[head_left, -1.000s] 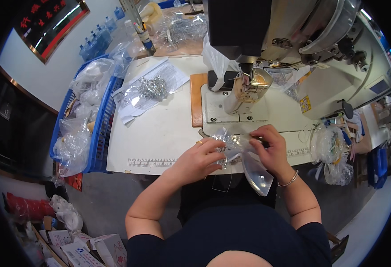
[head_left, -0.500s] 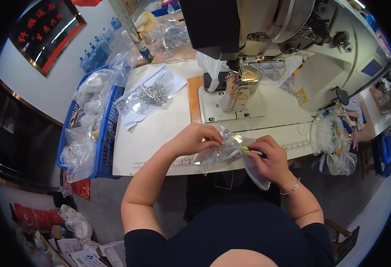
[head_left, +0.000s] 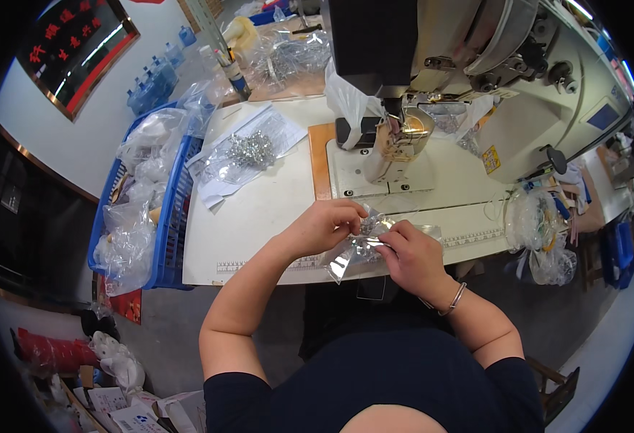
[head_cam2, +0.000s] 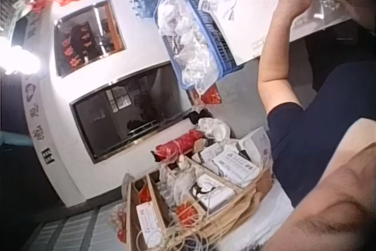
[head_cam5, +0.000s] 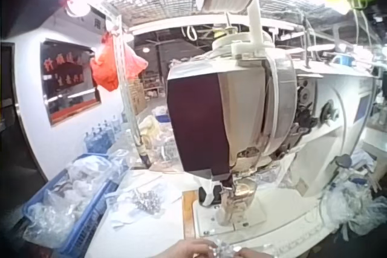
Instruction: The person sews small, shiny, star-shaped decorations onto clear plastic sheets using an industrial sewing machine. They repeatedly pick up a decoration, place it on a plastic sheet, and feed the assembly under the machine's needle to stitch it in place. The person uses scissors to trim threads after sewing.
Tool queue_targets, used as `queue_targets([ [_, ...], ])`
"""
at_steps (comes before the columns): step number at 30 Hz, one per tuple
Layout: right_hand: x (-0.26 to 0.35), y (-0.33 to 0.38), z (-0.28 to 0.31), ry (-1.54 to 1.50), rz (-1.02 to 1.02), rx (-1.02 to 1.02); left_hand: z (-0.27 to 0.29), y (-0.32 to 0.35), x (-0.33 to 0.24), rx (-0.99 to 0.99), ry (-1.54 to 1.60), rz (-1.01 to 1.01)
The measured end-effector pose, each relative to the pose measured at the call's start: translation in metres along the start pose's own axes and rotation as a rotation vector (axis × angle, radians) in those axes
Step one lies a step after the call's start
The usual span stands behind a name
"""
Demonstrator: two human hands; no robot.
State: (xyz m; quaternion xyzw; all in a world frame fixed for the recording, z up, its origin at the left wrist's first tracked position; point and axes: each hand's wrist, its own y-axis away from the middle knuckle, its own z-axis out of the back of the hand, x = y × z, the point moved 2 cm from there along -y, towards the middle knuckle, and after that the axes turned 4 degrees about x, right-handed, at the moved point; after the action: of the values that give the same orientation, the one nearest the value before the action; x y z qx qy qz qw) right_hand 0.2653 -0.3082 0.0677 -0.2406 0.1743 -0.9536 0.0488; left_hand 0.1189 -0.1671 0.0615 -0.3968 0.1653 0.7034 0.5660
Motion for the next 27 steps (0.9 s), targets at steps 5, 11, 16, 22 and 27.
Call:
queue_targets([
  [5, 0.004, -0.004, -0.001, 0.038, -0.007, 0.045, 0.0, 0.003, 0.001, -0.003, 0.02, 0.009],
  [11, 0.007, -0.012, 0.0, 0.065, 0.032, 0.098, -0.002, 0.004, 0.006, -0.022, 0.061, 0.027],
  [16, 0.008, -0.015, 0.0, 0.062, 0.035, 0.13, -0.002, 0.006, 0.005, -0.037, 0.091, 0.021],
  [22, 0.003, -0.007, -0.005, 0.018, 0.002, 0.019, -0.001, 0.006, 0.005, -0.033, 0.093, 0.027],
  [27, 0.004, -0.008, -0.005, 0.034, 0.011, 0.035, -0.002, 0.006, 0.006, -0.032, 0.098, 0.024],
])
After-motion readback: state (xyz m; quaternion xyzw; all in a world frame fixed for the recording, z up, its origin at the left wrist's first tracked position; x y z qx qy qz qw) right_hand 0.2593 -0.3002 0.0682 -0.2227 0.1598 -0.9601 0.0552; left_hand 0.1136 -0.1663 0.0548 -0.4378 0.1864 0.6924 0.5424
